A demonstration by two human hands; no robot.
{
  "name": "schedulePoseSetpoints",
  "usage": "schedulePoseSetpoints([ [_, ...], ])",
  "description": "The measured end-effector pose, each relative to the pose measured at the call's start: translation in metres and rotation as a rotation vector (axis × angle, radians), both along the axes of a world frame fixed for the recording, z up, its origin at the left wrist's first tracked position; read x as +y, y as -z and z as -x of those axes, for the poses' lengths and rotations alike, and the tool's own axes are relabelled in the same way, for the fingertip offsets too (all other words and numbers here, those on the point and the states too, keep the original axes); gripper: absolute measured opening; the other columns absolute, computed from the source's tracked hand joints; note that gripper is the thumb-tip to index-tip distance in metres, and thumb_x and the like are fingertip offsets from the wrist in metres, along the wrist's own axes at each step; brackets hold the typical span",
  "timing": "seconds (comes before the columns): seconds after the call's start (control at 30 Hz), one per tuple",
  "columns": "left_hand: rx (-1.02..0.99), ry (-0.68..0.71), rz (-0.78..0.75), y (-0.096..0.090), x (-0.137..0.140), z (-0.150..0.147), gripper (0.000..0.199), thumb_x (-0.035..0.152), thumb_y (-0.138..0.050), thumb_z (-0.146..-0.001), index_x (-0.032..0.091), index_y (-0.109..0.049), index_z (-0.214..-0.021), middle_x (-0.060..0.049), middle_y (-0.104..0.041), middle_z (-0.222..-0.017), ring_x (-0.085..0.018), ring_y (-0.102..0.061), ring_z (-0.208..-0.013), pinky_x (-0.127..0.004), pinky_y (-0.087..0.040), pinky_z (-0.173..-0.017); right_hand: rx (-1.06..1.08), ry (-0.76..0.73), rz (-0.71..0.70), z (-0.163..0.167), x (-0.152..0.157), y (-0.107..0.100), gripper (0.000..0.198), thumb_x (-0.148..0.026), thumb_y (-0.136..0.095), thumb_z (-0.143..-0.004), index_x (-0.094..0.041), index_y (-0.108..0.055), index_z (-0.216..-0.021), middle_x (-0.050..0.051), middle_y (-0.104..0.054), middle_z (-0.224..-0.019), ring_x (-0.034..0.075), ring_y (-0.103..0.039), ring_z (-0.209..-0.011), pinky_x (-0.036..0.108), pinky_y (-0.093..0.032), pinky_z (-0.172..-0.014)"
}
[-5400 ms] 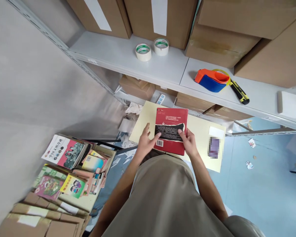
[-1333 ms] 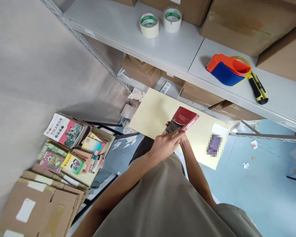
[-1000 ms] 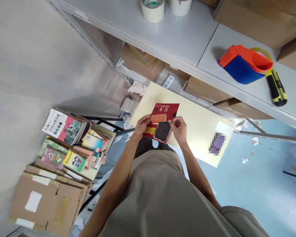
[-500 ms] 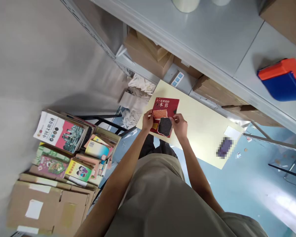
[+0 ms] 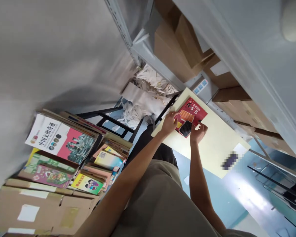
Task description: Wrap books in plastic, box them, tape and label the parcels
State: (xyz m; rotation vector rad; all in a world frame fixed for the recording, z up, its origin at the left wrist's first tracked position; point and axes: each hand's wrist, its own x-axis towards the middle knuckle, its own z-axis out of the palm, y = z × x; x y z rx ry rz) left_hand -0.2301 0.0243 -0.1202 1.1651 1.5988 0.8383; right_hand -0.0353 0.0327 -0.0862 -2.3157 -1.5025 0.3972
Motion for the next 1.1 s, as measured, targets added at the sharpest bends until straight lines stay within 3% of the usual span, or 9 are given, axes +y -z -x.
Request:
schedulePoseSetpoints([
  [0.1, -0.075, -0.194, 0.152, 0.016, -0.022, 0.038, 0.038, 0.011, -0.053, -0.102, 0.017, -0.074, -0.134, -0.015, -0.075, -0.136, -0.026, -0.074, -0.116, -0.04, -0.059, -0.107, -0.097, -0.205, -0.067, 0.039, 0.002, -0.004, 0.025, -0.033, -0.06, -0.102, -0.019, -0.076, -0.115, 0.018, -0.07, -0.123, 0.033, -0.068, -0.119, 0.053, -0.056, -0.107],
  [0.17, -0.096, -0.356, 0.308, 0.032, -0.035, 0.065, 0.037, 0.01, -0.053, -0.101, 0.016, -0.076, -0.129, -0.015, -0.077, -0.132, -0.024, -0.076, -0.106, -0.037, -0.061, -0.101, -0.097, -0.384, -0.035, 0.076, 0.006, -0.004, 0.026, -0.031, -0.053, -0.108, -0.021, -0.076, -0.115, 0.017, -0.071, -0.124, 0.032, -0.067, -0.124, 0.052, -0.054, -0.112],
  [0.27, -0.1, -0.513, 0.475, 0.063, -0.048, 0.097, 0.034, 0.005, -0.056, -0.097, 0.014, -0.078, -0.122, -0.016, -0.08, -0.124, -0.025, -0.077, -0.104, -0.039, -0.06, -0.103, -0.088, -0.617, 0.106, 0.136, 0.019, 0.007, 0.031, -0.028, -0.046, -0.112, -0.021, -0.076, -0.118, 0.017, -0.073, -0.127, 0.03, -0.066, -0.125, 0.048, -0.052, -0.113],
  [0.37, -0.1, -0.576, 0.548, 0.093, -0.054, 0.116, 0.031, 0.005, -0.057, -0.097, 0.013, -0.078, -0.118, -0.016, -0.081, -0.121, -0.025, -0.076, -0.105, -0.041, -0.058, -0.106, -0.159, -0.83, 0.383, 0.187, 0.037, 0.034, 0.032, -0.023, -0.049, -0.11, -0.019, -0.076, -0.128, 0.018, -0.074, -0.133, 0.032, -0.064, -0.13, 0.048, -0.05, -0.115],
  [0.5, -0.102, -0.617, 0.621, 0.13, -0.055, 0.124, 0.027, 0.005, -0.057, -0.097, 0.014, -0.077, -0.114, -0.015, -0.081, -0.123, -0.025, -0.076, -0.112, -0.041, -0.055, -0.112, -0.304, -1.011, 0.766, 0.235, 0.066, 0.093, 0.034, -0.019, -0.055, -0.106, -0.012, -0.073, -0.134, 0.023, -0.074, -0.137, 0.036, -0.064, -0.134, 0.05, -0.049, -0.117],
  [0.63, -0.119, -0.67, 0.711, 0.168, -0.048, 0.123, 0.028, 0.004, -0.058, -0.095, 0.016, -0.077, -0.112, -0.014, -0.081, -0.117, -0.025, -0.076, -0.116, -0.04, -0.055, -0.112, -0.418, -1.0, 1.053, 0.263, 0.093, 0.164, 0.042, -0.015, -0.062, -0.1, -0.008, -0.07, -0.14, 0.026, -0.074, -0.137, 0.039, -0.065, -0.138, 0.051, -0.055, -0.113],
  [0.8, -0.176, -0.725, 0.819, 0.232, -0.038, 0.125, 0.024, 0.005, -0.065, -0.091, 0.016, -0.078, -0.108, -0.016, -0.082, -0.122, -0.028, -0.076, -0.121, -0.04, -0.055, -0.111, -0.423, -0.995, 1.086, 0.272, 0.109, 0.254, 0.046, -0.013, -0.063, -0.093, -0.011, -0.073, -0.139, 0.024, -0.075, -0.136, 0.04, -0.065, -0.138, 0.052, -0.057, -0.111],
  [1.1, -0.252, -0.777, 0.856, 0.376, -0.034, 0.132, 0.034, 0.013, -0.063, -0.093, 0.016, -0.081, -0.122, -0.014, -0.083, -0.122, -0.028, -0.077, -0.116, -0.041, -0.057, -0.109, -0.454, -0.999, 1.179, 0.247, 0.11, 0.413, 0.059, -0.014, -0.066, -0.085, -0.02, -0.074, -0.143, 0.018, -0.06, -0.16, 0.04, -0.056, -0.147, 0.05, -0.054, -0.117],
])
